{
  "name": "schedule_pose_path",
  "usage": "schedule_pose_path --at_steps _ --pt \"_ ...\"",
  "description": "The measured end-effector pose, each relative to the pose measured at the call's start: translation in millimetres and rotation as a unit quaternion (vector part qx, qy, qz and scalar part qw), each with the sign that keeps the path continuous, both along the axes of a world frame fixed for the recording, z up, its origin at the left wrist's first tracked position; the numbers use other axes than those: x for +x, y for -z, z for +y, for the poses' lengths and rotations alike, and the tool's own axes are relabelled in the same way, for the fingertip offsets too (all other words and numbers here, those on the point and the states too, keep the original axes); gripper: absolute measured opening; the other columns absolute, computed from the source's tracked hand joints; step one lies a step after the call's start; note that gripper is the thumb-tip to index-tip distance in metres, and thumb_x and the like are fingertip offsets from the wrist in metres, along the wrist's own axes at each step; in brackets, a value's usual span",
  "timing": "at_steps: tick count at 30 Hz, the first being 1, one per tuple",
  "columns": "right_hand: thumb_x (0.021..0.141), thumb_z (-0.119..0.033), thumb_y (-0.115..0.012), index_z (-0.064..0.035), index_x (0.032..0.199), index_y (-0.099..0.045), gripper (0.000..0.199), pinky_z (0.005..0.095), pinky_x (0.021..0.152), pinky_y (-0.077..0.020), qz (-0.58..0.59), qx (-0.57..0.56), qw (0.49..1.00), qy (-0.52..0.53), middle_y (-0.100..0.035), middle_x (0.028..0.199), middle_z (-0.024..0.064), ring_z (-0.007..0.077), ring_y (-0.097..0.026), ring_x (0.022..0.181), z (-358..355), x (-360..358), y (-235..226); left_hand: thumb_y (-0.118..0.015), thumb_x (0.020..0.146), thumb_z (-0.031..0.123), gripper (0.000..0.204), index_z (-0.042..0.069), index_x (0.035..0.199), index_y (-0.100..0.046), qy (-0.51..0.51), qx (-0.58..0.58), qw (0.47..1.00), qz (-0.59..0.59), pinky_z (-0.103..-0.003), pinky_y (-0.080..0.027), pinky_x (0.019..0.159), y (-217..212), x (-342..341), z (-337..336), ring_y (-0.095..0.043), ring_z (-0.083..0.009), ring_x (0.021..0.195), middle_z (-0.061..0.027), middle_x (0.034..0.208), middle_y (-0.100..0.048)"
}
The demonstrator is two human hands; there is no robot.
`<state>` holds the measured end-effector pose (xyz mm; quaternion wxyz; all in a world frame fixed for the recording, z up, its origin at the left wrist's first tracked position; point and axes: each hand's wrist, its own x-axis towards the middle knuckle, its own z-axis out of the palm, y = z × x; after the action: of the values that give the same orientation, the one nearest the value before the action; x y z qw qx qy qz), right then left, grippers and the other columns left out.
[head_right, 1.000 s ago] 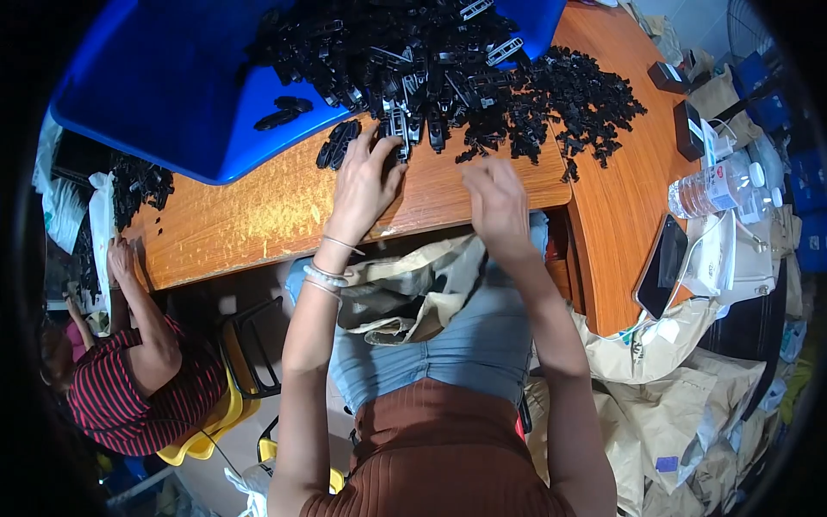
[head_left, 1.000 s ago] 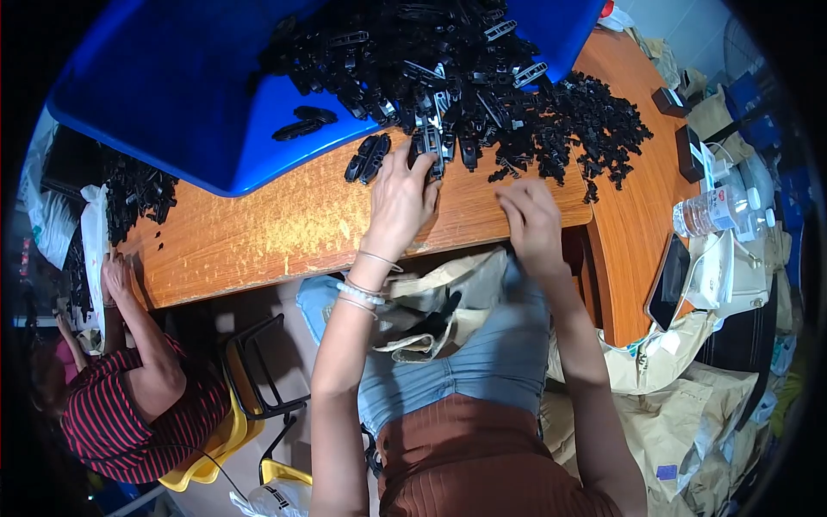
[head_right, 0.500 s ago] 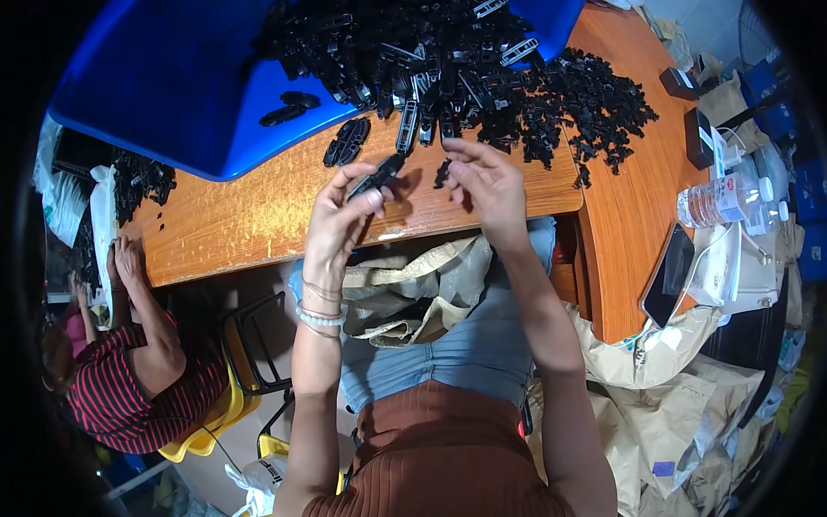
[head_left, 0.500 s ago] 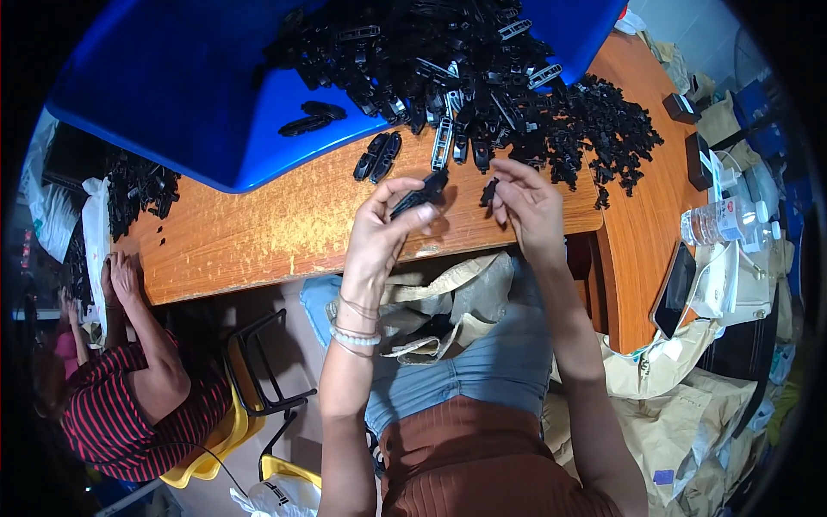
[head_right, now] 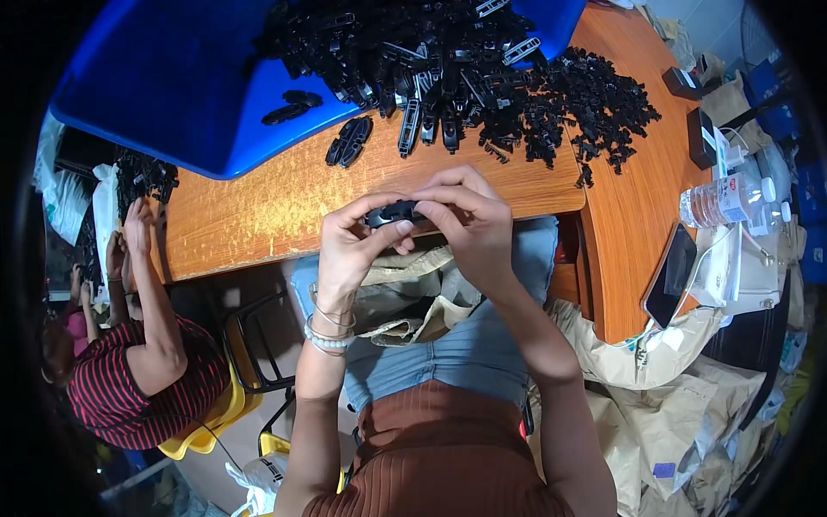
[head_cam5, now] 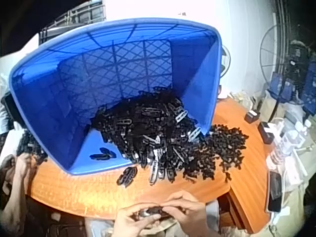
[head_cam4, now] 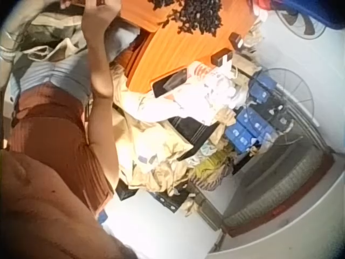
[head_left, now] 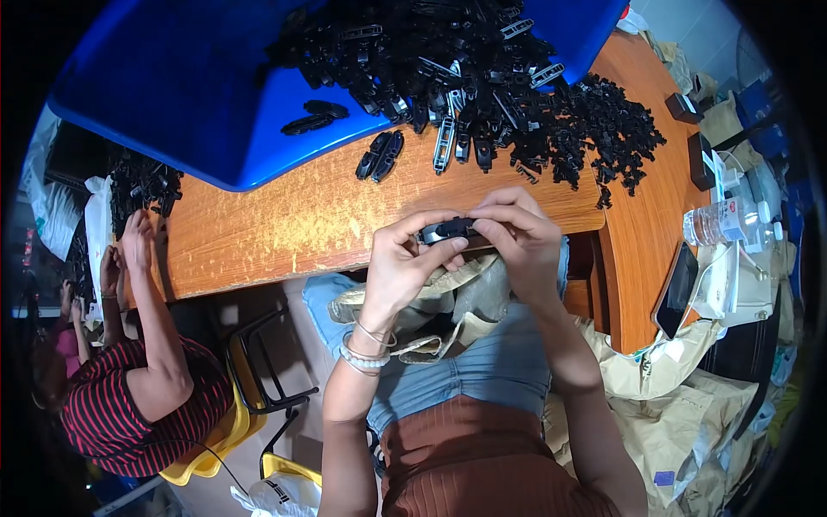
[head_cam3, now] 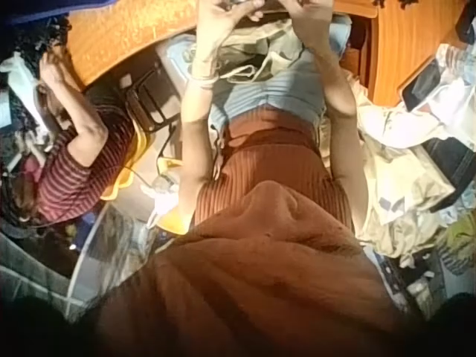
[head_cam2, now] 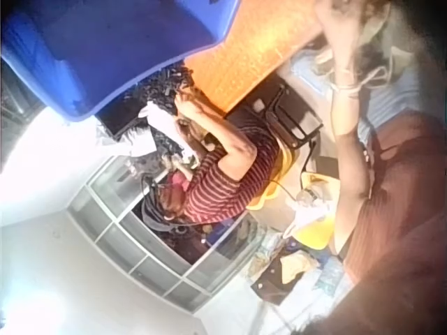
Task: Inspecting and sorting small black plastic parts from a bin into a bag.
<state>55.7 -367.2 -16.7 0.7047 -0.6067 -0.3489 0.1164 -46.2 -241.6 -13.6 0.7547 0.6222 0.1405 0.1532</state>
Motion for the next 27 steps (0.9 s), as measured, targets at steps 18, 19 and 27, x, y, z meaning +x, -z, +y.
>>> schedule_pose_path --at_steps 18,19,27 --pt "0.079 0.001 -0.063 0.0051 0.102 -0.062 0.023 0.0206 0.061 -0.0467 0.155 -0.104 0.980 -0.064 -0.060 0.079 0.0047 0.0070 -0.058 0.066 -27.8 2.0 22.3 -0.060 0.085 0.002 0.014 -0.004 0.097 -0.064 0.054 0.007 0.998 0.045 -0.021 -0.052 0.064 1.2 3.2 0.4 -0.064 -0.0110 0.073 -0.0095 0.084 -0.067" --pt "0.079 0.001 -0.063 0.0051 0.102 -0.062 0.023 0.0206 0.061 -0.0467 0.154 -0.103 0.981 -0.063 -0.060 0.079 0.0047 0.0070 -0.058 0.066 -35.0 3.1 24.9 -0.059 0.086 0.004 0.014 -0.004 0.095 -0.065 0.099 0.032 0.991 0.087 -0.022 -0.051 0.063 0.6 6.0 4.4 -0.064 -0.0101 0.071 -0.0095 0.084 -0.067" --pt "0.079 -0.002 -0.062 0.0019 0.086 -0.063 0.008 0.0292 0.061 -0.0459 -0.262 -0.211 0.933 0.128 -0.060 0.079 0.0104 0.0211 -0.058 0.069 -38.4 40.6 35.2 -0.066 0.074 0.007 0.035 0.004 0.105 -0.050 -0.230 0.583 0.779 -0.028 -0.042 -0.047 0.061 25.4 77.9 28.0 -0.058 -0.0342 0.069 -0.0176 0.085 -0.055"
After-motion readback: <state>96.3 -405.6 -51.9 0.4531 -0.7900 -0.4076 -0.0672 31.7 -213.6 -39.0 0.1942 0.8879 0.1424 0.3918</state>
